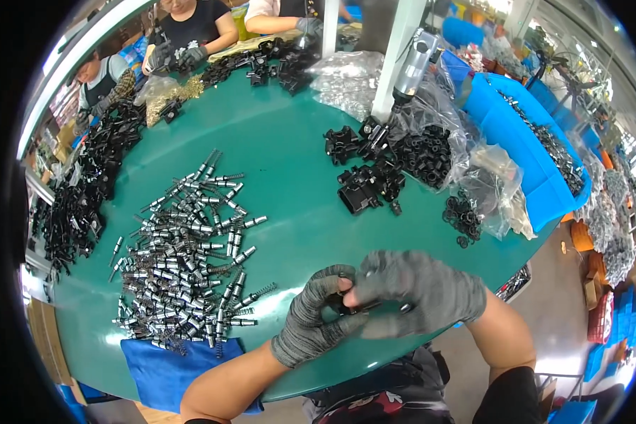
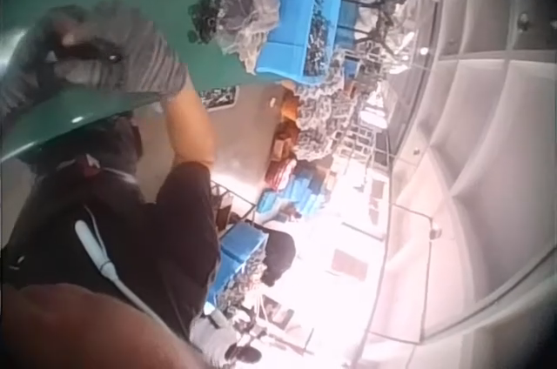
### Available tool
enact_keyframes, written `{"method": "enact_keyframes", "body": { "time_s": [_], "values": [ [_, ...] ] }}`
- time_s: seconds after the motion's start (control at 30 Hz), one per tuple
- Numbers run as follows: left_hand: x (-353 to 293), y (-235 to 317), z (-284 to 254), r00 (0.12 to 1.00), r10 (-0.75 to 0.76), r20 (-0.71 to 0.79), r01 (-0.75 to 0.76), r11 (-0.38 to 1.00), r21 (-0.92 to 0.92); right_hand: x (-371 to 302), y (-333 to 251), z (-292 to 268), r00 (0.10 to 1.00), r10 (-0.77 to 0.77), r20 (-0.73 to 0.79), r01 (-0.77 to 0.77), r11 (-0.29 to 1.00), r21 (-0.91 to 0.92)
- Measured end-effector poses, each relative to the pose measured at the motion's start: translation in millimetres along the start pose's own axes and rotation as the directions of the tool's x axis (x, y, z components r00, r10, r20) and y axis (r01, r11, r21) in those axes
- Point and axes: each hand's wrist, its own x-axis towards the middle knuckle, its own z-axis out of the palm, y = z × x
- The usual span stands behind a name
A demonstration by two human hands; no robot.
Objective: Assembling small plastic components by manually inserting metal parts.
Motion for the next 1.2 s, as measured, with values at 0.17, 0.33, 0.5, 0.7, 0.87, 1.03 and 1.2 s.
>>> {"method": "enact_keyframes", "body": {
  "time_s": [0.17, 0.33, 0.5, 0.7, 0.87, 1.03, 1.2],
  "values": [
    [-1, 7, -4, 1.000, -0.017, -0.026, 0.020, 0.993, 0.120, 24, -29, 16, 0.908, 0.271, -0.319, 0.103, 0.594, 0.798],
    [-1, 11, -4, 0.988, -0.151, 0.030, 0.139, 0.957, 0.255, 38, -45, 34, 0.837, 0.325, -0.440, 0.168, 0.612, 0.772],
    [3, 11, -3, 0.994, -0.107, -0.003, 0.103, 0.951, 0.292, 39, -46, 24, 0.898, 0.328, -0.293, 0.065, 0.561, 0.825],
    [10, 13, 3, 0.999, -0.016, -0.042, 0.019, 0.996, 0.084, 36, -54, 7, 0.660, 0.191, -0.726, 0.473, 0.645, 0.600],
    [3, 6, 3, 0.998, -0.041, -0.039, 0.046, 0.990, 0.136, 24, -45, 32, 0.635, 0.573, -0.518, 0.308, 0.428, 0.850],
    [10, 13, 5, 0.999, -0.036, -0.034, 0.041, 0.988, 0.149, 18, -41, 33, 0.661, 0.542, -0.519, 0.293, 0.450, 0.844],
    [2, 3, 4, 0.998, -0.051, -0.042, 0.055, 0.992, 0.110, 27, -28, 46, 0.654, 0.382, -0.653, 0.402, 0.555, 0.728]
  ]
}}
